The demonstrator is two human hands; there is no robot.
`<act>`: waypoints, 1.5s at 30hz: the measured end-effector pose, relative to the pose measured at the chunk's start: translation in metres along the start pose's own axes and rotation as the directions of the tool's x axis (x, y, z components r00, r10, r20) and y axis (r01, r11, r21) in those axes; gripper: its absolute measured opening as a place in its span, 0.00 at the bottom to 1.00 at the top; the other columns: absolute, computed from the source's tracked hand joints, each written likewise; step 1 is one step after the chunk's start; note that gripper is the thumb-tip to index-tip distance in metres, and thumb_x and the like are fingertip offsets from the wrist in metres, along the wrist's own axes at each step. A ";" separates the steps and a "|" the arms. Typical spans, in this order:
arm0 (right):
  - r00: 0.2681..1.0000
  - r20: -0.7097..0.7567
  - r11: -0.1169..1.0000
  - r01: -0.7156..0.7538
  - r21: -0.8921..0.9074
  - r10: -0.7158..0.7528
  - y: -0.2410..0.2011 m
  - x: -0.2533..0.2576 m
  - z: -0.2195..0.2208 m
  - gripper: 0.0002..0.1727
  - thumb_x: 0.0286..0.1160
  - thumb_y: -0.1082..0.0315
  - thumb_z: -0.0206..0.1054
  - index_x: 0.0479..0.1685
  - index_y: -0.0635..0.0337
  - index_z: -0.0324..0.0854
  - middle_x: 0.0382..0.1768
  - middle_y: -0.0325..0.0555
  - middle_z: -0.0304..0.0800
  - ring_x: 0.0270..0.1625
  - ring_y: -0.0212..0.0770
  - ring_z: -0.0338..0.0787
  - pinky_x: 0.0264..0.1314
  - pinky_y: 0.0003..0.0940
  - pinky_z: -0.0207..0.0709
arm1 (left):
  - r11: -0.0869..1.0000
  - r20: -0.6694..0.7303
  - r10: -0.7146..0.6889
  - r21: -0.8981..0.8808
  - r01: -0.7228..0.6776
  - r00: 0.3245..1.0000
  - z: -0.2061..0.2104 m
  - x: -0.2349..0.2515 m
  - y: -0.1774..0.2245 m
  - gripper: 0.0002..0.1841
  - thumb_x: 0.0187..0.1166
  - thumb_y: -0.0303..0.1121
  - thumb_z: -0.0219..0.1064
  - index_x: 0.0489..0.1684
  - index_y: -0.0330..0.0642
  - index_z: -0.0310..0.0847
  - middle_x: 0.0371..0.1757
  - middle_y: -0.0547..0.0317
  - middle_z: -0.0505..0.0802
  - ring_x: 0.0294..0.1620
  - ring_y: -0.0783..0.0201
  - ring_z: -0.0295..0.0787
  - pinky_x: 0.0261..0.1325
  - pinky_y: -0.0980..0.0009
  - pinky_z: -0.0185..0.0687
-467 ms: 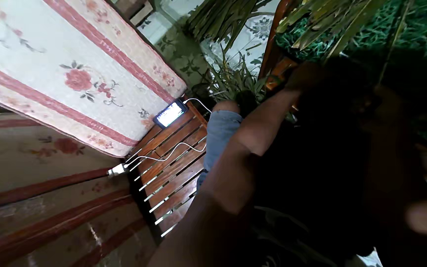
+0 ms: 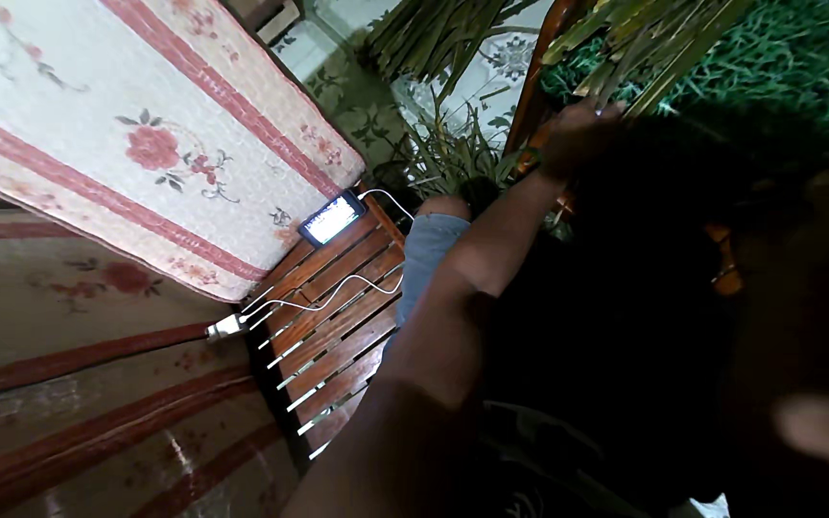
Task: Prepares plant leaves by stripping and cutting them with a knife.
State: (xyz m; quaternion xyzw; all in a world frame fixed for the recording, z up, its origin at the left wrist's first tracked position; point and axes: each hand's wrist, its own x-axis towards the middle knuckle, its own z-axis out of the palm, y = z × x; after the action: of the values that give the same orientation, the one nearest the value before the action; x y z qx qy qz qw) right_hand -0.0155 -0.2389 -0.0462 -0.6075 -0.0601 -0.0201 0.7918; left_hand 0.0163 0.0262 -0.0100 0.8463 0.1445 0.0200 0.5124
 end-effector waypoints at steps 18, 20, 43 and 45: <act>0.738 0.400 0.573 0.022 -0.819 0.544 0.021 -0.034 0.120 0.21 0.92 0.55 0.55 0.65 0.63 0.82 0.40 0.54 0.90 0.34 0.43 0.89 0.45 0.46 0.86 | 0.557 -0.068 -0.291 -0.823 0.111 0.954 -0.034 -0.139 -0.111 0.31 0.94 0.57 0.33 0.69 0.44 0.74 0.21 0.64 0.78 0.13 0.70 0.72 0.18 0.75 0.75; 0.768 0.381 0.600 -0.006 -0.800 0.516 0.025 -0.039 0.124 0.21 0.91 0.54 0.56 0.67 0.62 0.81 0.42 0.54 0.90 0.35 0.44 0.88 0.46 0.47 0.85 | 0.642 -0.097 -0.224 -0.763 0.072 0.970 -0.028 -0.139 -0.111 0.28 0.95 0.53 0.35 0.71 0.43 0.73 0.23 0.63 0.78 0.15 0.70 0.73 0.20 0.74 0.76; 0.786 0.190 0.695 -0.370 -0.617 0.588 0.051 -0.094 0.113 0.21 0.95 0.61 0.48 0.74 0.65 0.73 0.44 0.44 0.85 0.36 0.28 0.84 0.41 0.26 0.82 | 0.707 0.158 -0.240 -0.647 0.284 0.958 -0.021 -0.145 -0.099 0.26 0.95 0.51 0.44 0.57 0.38 0.81 0.17 0.65 0.73 0.13 0.72 0.65 0.18 0.76 0.67; 0.787 0.196 0.699 -0.367 -0.614 0.585 0.053 -0.094 0.110 0.21 0.95 0.60 0.48 0.73 0.65 0.73 0.41 0.41 0.84 0.34 0.27 0.83 0.38 0.24 0.81 | 0.707 0.163 -0.236 -0.647 0.285 0.958 -0.019 -0.142 -0.100 0.25 0.95 0.51 0.43 0.52 0.38 0.80 0.17 0.65 0.72 0.13 0.71 0.65 0.18 0.76 0.67</act>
State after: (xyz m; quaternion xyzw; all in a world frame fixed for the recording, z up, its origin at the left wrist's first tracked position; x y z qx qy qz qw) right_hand -0.1106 -0.1224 -0.0802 -0.7923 -0.0400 0.2905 0.5350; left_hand -0.1454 0.0481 -0.0716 0.5793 0.2283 -0.0311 0.7819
